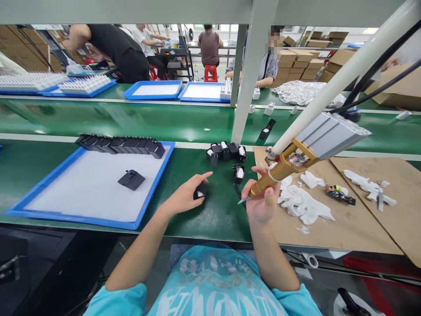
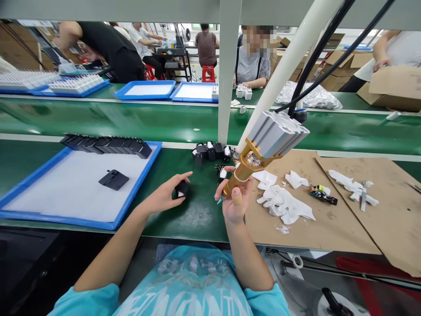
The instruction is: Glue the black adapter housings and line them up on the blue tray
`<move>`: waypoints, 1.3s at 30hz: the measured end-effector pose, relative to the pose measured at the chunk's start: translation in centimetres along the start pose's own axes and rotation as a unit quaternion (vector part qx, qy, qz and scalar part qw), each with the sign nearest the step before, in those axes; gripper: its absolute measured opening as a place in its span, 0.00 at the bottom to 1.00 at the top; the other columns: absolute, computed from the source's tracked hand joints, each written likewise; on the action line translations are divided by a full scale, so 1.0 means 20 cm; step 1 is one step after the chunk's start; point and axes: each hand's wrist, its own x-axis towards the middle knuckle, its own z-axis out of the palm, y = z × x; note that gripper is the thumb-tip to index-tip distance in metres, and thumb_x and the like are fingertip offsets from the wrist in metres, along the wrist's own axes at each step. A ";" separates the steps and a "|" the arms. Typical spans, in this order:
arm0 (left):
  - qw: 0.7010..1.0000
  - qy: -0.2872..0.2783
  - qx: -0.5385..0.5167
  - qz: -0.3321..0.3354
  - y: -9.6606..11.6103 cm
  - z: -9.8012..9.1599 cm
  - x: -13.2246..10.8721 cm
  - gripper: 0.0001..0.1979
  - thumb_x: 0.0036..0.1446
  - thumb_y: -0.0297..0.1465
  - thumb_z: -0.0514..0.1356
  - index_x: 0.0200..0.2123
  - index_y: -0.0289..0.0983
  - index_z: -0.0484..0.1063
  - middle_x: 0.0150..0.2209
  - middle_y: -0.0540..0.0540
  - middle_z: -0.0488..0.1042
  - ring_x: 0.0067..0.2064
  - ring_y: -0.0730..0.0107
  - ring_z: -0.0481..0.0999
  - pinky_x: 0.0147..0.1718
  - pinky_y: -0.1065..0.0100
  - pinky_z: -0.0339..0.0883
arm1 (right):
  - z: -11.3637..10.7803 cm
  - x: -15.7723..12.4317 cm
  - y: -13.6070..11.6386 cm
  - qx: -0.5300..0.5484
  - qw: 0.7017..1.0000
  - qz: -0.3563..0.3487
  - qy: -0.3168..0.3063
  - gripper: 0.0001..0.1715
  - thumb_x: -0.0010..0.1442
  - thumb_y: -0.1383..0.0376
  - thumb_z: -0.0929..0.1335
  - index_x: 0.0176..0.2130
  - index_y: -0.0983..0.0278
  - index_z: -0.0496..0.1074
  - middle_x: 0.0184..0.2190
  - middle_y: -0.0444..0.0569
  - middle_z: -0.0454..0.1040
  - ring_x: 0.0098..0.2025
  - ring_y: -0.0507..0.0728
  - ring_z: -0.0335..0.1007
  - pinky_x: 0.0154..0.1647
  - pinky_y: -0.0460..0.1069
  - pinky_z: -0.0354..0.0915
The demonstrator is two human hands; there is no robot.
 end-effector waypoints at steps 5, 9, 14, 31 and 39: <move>0.998 -0.012 -0.059 0.013 -0.03 -0.02 -0.02 0.42 0.55 0.32 0.63 0.68 0.48 0.46 0.67 0.40 0.52 0.63 0.56 0.63 0.60 0.56 0.61 | 0.00 0.00 0.00 0.001 1.000 0.004 0.003 0.17 0.60 0.52 0.64 0.48 0.52 0.64 0.47 0.47 0.73 0.16 0.47 0.64 0.11 0.46 0.57; 0.991 0.075 -0.069 -0.092 -0.04 0.08 -0.03 0.52 0.51 0.38 0.67 0.69 0.49 0.34 0.64 0.39 0.58 0.58 0.57 0.69 0.57 0.52 0.63 | 0.00 0.00 -0.01 -0.011 1.000 0.006 0.006 0.17 0.60 0.52 0.64 0.48 0.52 0.64 0.47 0.46 0.73 0.16 0.47 0.65 0.12 0.46 0.58; 0.980 0.075 -0.125 -0.132 0.01 0.08 -0.02 0.51 0.50 0.40 0.68 0.68 0.47 0.37 0.52 0.44 0.74 0.49 0.61 0.77 0.56 0.54 0.65 | -0.05 0.02 -0.01 -0.085 0.994 -0.006 0.063 0.15 0.60 0.55 0.67 0.46 0.55 0.66 0.49 0.47 0.71 0.29 0.51 0.74 0.29 0.50 0.70; 0.999 0.011 -0.039 -0.029 0.05 0.16 0.16 0.50 0.49 0.41 0.69 0.67 0.48 0.41 0.53 0.43 0.73 0.50 0.55 0.75 0.51 0.54 0.67 | -0.27 0.21 0.02 -0.341 0.921 -0.182 0.045 0.30 0.56 0.65 0.71 0.56 0.52 0.62 0.53 0.49 0.66 0.57 0.58 0.66 0.61 0.62 0.61; 1.000 -0.014 0.007 0.018 0.12 0.19 0.13 0.46 0.53 0.35 0.65 0.68 0.45 0.42 0.50 0.44 0.75 0.48 0.55 0.76 0.48 0.56 0.69 | -0.13 0.02 0.10 -0.479 0.807 -0.122 -0.322 0.28 0.53 0.52 0.73 0.49 0.59 0.67 0.42 0.53 0.75 0.43 0.61 0.74 0.42 0.57 0.73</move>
